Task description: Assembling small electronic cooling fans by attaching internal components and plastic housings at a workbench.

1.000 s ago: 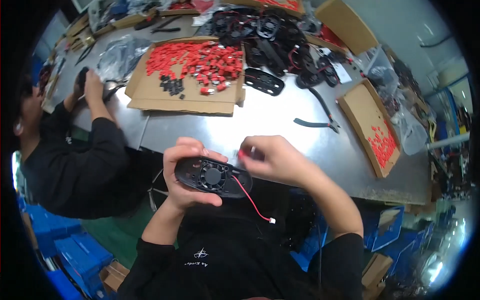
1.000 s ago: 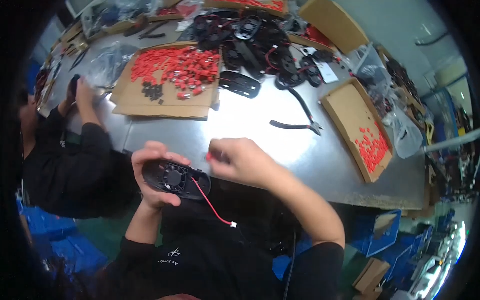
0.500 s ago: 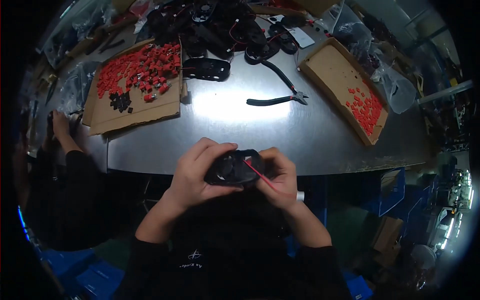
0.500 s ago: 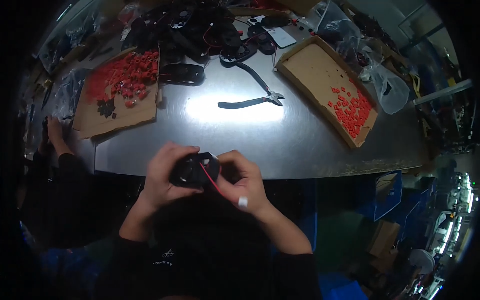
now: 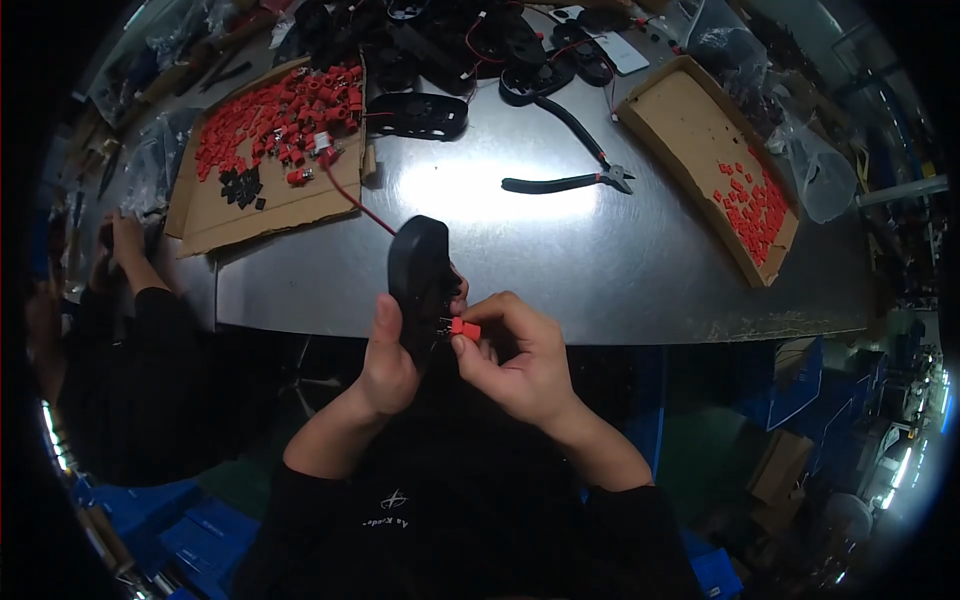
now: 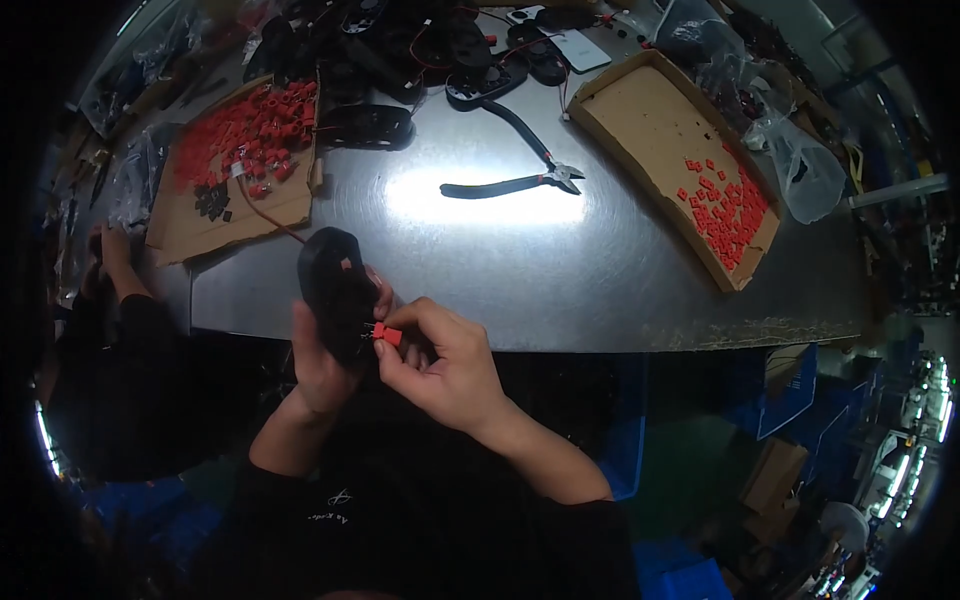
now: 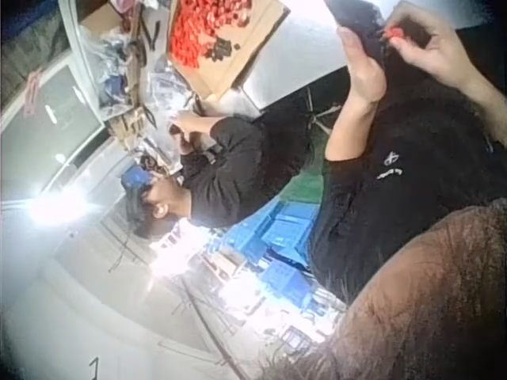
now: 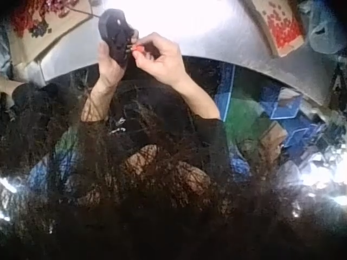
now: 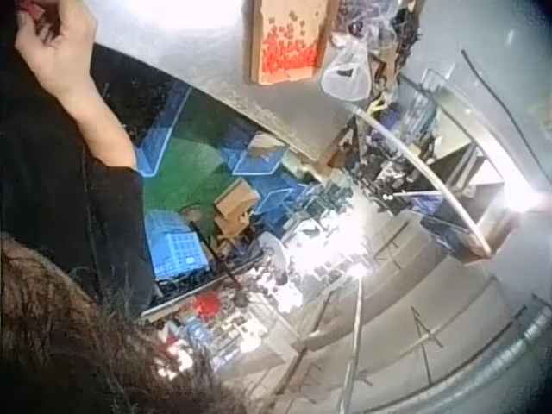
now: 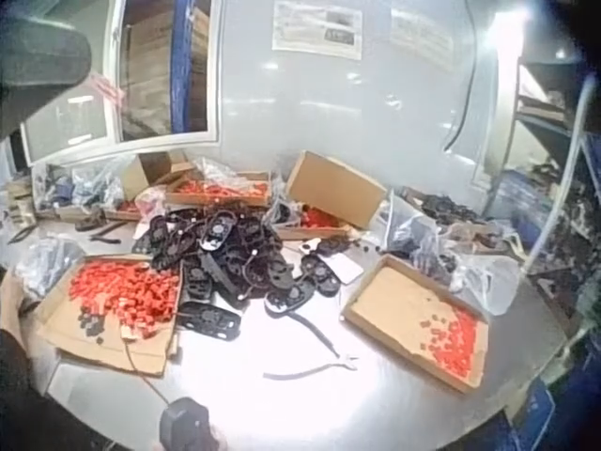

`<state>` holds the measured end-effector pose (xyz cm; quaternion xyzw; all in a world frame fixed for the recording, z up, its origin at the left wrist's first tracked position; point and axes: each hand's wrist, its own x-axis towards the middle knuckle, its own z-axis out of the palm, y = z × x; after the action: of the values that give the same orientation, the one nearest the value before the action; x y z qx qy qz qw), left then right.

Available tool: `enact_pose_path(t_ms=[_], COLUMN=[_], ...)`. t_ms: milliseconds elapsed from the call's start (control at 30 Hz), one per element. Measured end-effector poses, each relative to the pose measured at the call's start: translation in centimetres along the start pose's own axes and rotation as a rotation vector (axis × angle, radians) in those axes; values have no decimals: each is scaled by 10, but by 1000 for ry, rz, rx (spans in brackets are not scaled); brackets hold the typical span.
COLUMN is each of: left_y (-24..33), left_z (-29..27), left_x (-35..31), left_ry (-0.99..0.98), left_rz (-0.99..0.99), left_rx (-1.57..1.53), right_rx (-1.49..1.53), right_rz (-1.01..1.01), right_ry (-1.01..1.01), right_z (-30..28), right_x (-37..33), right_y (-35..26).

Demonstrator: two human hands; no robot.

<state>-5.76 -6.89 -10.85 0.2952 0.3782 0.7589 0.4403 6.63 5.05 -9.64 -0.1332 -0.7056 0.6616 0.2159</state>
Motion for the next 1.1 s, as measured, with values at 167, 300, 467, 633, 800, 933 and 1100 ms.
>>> enact_pose_path(t_ms=[167, 300, 467, 633, 800, 933, 1100], left_y=[5, 26, 22, 35, 55, 49, 37], left_z=[-1, 12, 7, 15, -5, -44, -59], left_x=[-7, -4, -1, 13, 48, 72, 83], left_ry=[80, -1, 15, -77, -157, -294, -339], left_rz=[-83, -39, 2, 168, 89, 166, 384], left_rx=[355, 656, 654, 704, 965, 1504, 1626], right_rx=[34, -53, -260, -9, -534, -795, -832], right_rz=[76, -74, -124, 80, -78, 35, -255], right_ry=[41, 46, 31, 172, -9, 70, -99], right_z=[5, 11, 7, -13, -37, -91, -40], right_x=[-1, -1, 4, 13, 46, 106, 202], right_y=[-2, -1, 3, -9, -3, -31, -51])
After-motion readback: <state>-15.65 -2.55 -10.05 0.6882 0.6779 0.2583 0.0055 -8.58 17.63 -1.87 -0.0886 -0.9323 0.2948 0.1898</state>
